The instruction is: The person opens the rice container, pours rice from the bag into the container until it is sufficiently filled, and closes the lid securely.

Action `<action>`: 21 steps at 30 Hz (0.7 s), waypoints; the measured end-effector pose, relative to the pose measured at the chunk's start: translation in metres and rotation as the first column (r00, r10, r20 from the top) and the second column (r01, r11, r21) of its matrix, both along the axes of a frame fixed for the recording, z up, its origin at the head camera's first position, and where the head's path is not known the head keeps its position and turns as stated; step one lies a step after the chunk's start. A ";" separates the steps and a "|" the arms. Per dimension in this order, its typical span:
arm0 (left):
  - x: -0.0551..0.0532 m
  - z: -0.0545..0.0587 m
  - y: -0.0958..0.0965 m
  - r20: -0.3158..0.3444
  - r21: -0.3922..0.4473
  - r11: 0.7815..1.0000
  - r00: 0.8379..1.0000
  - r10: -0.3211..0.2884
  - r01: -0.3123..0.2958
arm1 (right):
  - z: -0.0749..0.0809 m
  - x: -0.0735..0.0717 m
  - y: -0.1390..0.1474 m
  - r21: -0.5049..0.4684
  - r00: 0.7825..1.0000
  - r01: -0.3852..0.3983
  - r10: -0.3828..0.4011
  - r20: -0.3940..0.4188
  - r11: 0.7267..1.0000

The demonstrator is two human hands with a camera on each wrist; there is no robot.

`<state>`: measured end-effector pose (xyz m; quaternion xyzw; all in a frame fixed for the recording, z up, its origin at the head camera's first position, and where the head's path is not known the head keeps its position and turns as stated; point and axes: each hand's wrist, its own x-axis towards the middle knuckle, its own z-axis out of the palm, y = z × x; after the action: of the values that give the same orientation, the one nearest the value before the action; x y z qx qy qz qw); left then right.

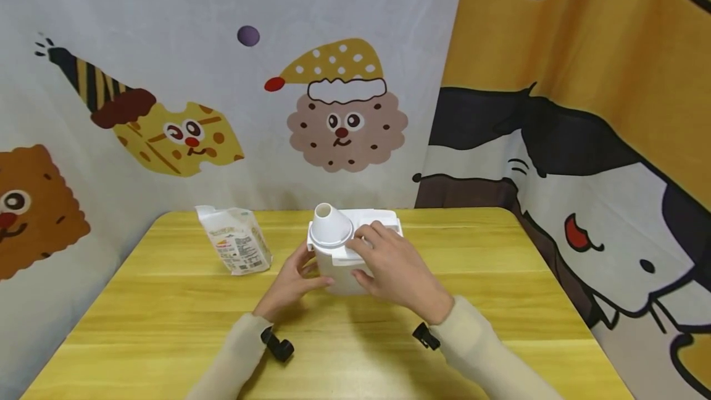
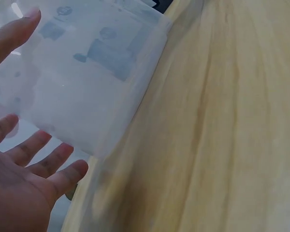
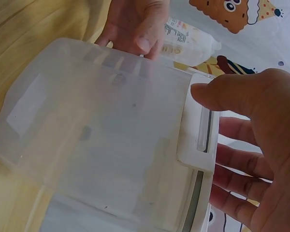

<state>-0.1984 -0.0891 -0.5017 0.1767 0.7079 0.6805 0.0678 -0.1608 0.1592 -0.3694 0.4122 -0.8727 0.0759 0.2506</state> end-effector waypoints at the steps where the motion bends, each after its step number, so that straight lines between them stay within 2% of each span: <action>1: 0.000 0.000 0.001 0.002 -0.001 1.000 1.000 0.000 0.000 | 0.000 0.000 -0.001 0.001 1.000 0.001 -0.001 -0.004 1.000; 10: -0.001 -0.002 0.005 0.018 0.002 1.000 1.000 0.013 -0.013 | 0.000 -0.002 -0.005 0.040 0.999 0.042 -0.041 -0.027 0.998; 17: -0.004 -0.004 0.005 0.006 -0.043 0.999 1.000 0.021 -0.021 | 0.000 -0.004 -0.007 0.052 0.996 0.057 -0.052 -0.079 0.997; 21: -0.004 -0.006 0.004 0.001 -0.058 0.998 1.000 0.029 -0.029 | 0.000 -0.005 -0.009 0.093 0.992 0.069 -0.059 -0.108 0.993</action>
<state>-0.2022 -0.0853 -0.5073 0.1636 0.7299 0.6606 0.0638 -0.1662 0.1499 -0.3689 0.3990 -0.8737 0.0039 0.2782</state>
